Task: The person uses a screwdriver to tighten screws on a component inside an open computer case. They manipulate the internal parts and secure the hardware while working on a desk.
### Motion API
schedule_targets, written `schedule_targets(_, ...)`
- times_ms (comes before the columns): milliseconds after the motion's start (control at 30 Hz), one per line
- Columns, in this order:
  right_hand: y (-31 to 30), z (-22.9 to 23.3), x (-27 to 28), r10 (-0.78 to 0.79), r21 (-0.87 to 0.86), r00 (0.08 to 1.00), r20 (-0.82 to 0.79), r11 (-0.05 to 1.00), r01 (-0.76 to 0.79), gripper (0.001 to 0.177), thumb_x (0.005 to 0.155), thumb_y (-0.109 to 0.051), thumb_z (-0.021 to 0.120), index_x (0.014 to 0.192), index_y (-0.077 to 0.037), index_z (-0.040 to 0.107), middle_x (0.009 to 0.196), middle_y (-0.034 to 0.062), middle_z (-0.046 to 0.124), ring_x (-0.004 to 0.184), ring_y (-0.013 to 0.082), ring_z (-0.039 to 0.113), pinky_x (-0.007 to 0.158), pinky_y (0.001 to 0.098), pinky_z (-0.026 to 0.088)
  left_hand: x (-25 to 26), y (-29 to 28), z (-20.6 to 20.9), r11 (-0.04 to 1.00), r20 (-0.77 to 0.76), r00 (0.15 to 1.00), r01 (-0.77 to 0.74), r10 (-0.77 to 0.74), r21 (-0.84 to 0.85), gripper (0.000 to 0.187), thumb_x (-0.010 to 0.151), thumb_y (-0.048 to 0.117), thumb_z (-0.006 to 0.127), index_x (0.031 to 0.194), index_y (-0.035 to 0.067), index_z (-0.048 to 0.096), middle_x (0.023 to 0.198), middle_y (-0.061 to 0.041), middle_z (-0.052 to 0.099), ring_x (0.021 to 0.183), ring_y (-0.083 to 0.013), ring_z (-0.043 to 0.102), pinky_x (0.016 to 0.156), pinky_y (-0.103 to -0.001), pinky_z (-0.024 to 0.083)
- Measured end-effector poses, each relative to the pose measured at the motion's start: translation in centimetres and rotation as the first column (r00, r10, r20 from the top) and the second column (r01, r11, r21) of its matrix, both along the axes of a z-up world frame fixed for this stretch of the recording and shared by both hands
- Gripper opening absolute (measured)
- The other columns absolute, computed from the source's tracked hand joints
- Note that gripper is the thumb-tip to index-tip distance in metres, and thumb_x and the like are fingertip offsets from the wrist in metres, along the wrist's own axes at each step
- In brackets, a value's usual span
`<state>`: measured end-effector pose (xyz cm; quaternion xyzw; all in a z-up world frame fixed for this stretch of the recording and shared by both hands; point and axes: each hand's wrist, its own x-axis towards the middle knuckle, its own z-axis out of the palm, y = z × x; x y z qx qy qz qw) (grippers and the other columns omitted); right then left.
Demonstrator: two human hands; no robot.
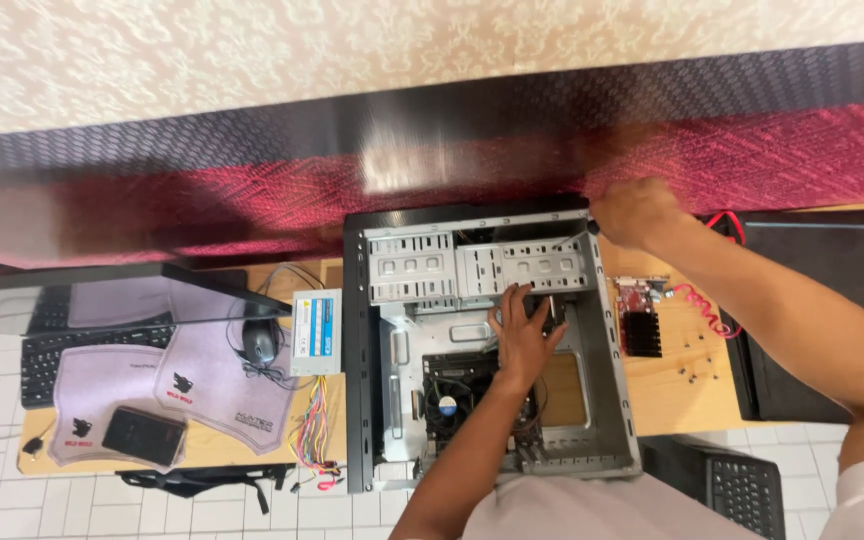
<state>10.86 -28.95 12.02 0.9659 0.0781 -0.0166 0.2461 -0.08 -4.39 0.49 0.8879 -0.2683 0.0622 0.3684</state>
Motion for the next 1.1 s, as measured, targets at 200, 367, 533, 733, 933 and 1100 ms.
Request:
schedule_targets(200,-2.2,-8.0,0.0,0.283,-0.016,0.691,0.665,0.931,-0.365,0.038,0.095,-0.012,0.055,0.060,-0.020,0.068,0.067,0.0069,0.062,0.068,0.0301,0.062,0.062,0.0471,0.050,0.0,0.0,-0.1,1.000,0.000,1.000,0.012,-0.012,0.021,0.045,0.092,0.037,0.078,0.120,0.002,0.071,0.145,-0.018,0.043,0.146,-0.0385,0.028,0.106,-0.062,0.018)
schedule_targets(367,1.3,0.0,0.1,0.295,0.071,0.906,0.305,0.941,-0.331,0.026,0.095,-0.006,0.055,0.073,-0.012,0.068,0.064,0.0076,0.061,0.064,0.0280,0.060,0.056,0.0418,0.043,-0.3,0.2,-0.1,1.000,0.026,1.000,0.018,-0.018,-0.014,0.042,0.093,0.034,0.078,0.117,0.000,0.072,0.148,-0.019,0.044,0.146,-0.0395,0.029,0.105,-0.063,0.019)
schedule_targets(533,2.4,5.4,1.5,0.206,0.289,0.969,-0.137,0.944,-0.160,0.016,0.089,-0.020,0.065,0.084,-0.010,0.076,0.080,0.0108,0.074,0.076,0.0254,0.075,0.064,0.0335,0.058,0.0,0.0,0.3,1.000,0.000,1.000,0.016,-0.016,-0.019,0.045,0.095,0.037,0.076,0.116,-0.002,0.072,0.148,-0.019,0.045,0.147,-0.0385,0.030,0.105,-0.063,0.021)
schedule_targets(733,3.2,5.4,1.8,0.153,0.386,0.961,-0.229,0.921,-0.054,0.038,0.092,-0.045,0.064,0.089,-0.010,0.077,0.084,0.0113,0.076,0.076,0.0245,0.075,0.064,0.0324,0.060,-0.8,-0.6,0.4,0.998,0.057,0.997,-0.056,0.055,0.010,0.047,0.096,0.042,0.074,0.112,-0.002,0.073,0.144,-0.021,0.046,0.145,-0.0418,0.032,0.101,-0.065,0.026)
schedule_targets(933,3.8,6.7,3.1,0.088,0.226,0.897,-0.433,0.974,0.014,0.049,0.085,-0.019,0.073,0.125,0.007,0.060,0.112,0.0218,0.070,0.104,0.0351,0.073,0.083,0.0406,0.063,-0.4,0.0,0.5,0.996,0.094,0.994,-0.059,0.053,0.071,0.045,0.096,0.043,0.073,0.114,0.002,0.073,0.145,-0.020,0.045,0.144,-0.0394,0.034,0.100,-0.061,0.031)
schedule_targets(1100,3.4,5.9,3.9,-0.052,0.260,0.906,-0.421,0.950,0.176,0.043,0.094,-0.048,0.061,0.097,-0.009,0.078,0.090,0.0099,0.077,0.087,0.0264,0.077,0.071,0.0355,0.062,0.1,1.3,1.0,1.000,0.028,0.999,0.028,-0.028,-0.005,0.047,0.098,0.040,0.071,0.123,0.000,0.069,0.146,-0.019,0.048,0.146,-0.0391,0.035,0.103,-0.059,0.035)
